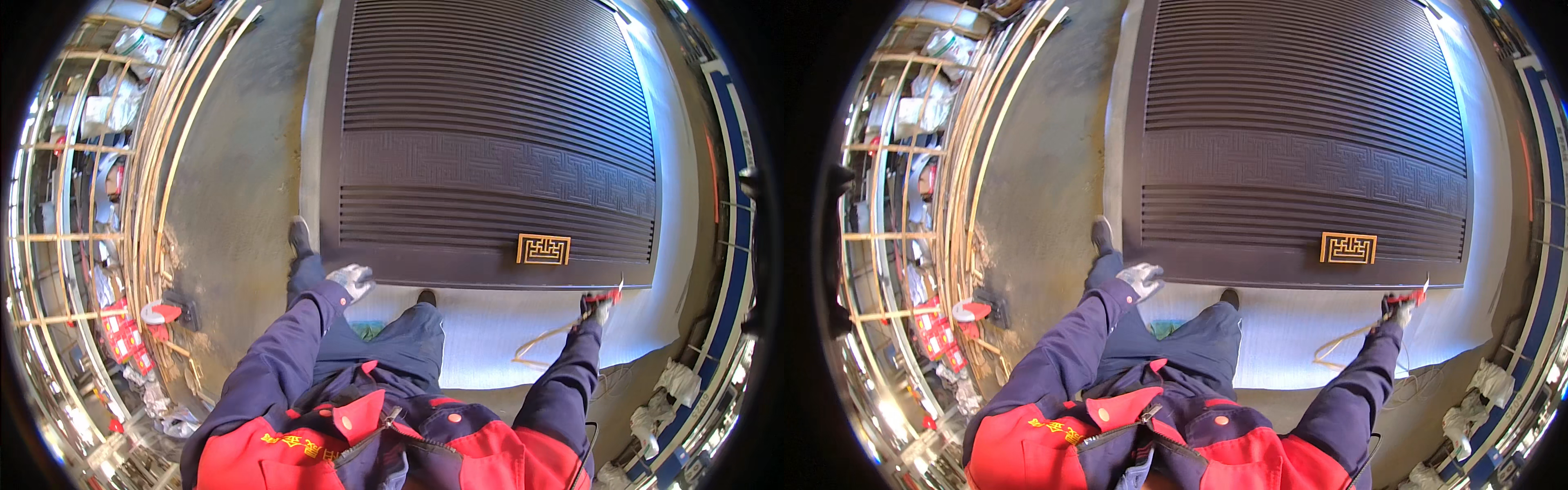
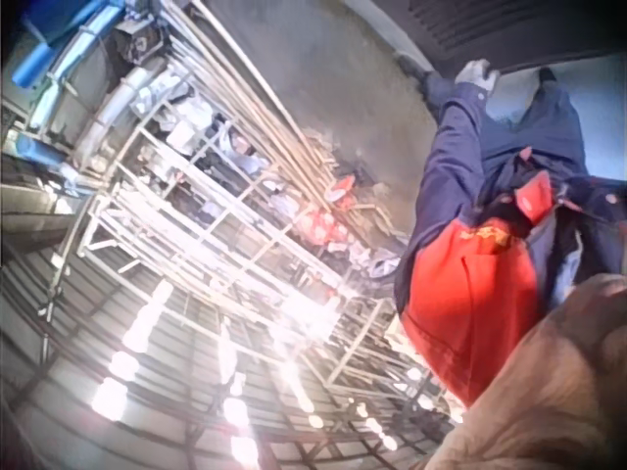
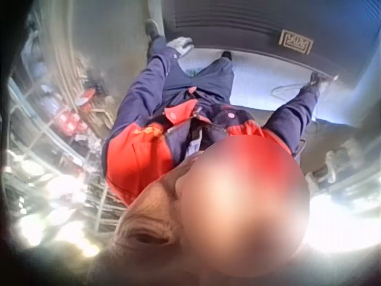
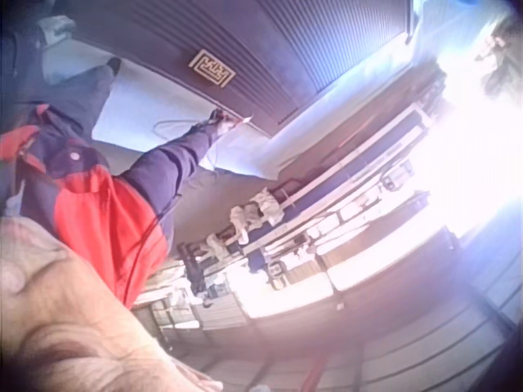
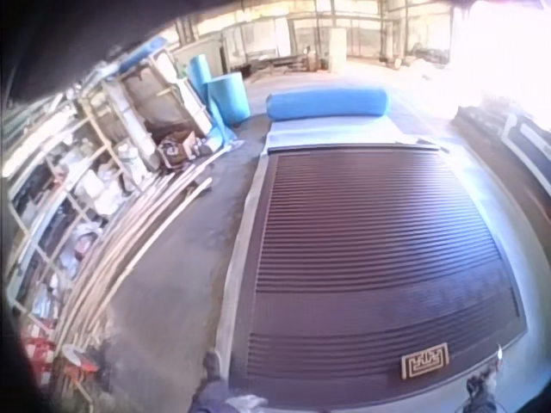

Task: The person uses a handheld spray gun to apply a dark coating to a large flat panel with horizontal ribs and a geometric pattern. They move the spray gun in steady passes across the surface, covering the panel systematically.

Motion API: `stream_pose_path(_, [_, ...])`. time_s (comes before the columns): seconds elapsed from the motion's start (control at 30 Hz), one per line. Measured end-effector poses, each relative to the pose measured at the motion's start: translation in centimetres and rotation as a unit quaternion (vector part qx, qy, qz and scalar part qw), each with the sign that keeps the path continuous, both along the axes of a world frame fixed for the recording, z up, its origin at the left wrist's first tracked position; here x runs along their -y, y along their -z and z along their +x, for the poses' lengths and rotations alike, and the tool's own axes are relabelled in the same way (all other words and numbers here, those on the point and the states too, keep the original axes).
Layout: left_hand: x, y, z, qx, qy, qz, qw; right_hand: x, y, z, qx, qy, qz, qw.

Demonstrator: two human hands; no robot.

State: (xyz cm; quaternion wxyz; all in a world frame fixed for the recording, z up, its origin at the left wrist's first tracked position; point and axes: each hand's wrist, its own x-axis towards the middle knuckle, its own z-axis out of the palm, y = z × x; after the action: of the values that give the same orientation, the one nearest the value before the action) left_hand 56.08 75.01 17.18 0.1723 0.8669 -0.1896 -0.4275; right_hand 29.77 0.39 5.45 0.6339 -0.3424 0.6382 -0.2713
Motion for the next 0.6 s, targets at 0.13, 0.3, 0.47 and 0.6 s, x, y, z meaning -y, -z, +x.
stream_pose_path(0.13, [0.4, 5.2, 3.6, -0.049, 0.064, -0.013, 0.997, -1.5, 5.6, 16.0, -0.005, -0.123, -0.079, 0.989])
stream_pose_path(0.3, [-1.3, 18.4, 15.2, -0.118, 0.222, -0.081, 0.965, -10.3, 12.3, 32.8, -0.136, -0.212, -0.115, 0.961])
stream_pose_path(0.47, [-4.7, 29.0, 23.1, -0.078, 0.241, -0.147, 0.956, -22.7, 20.6, 42.3, -0.158, -0.373, -0.073, 0.911])
stream_pose_path(0.6, [-9.2, 27.8, 24.4, -0.141, 0.296, -0.137, 0.935, -31.8, 25.6, 44.1, -0.162, -0.371, 0.025, 0.914])
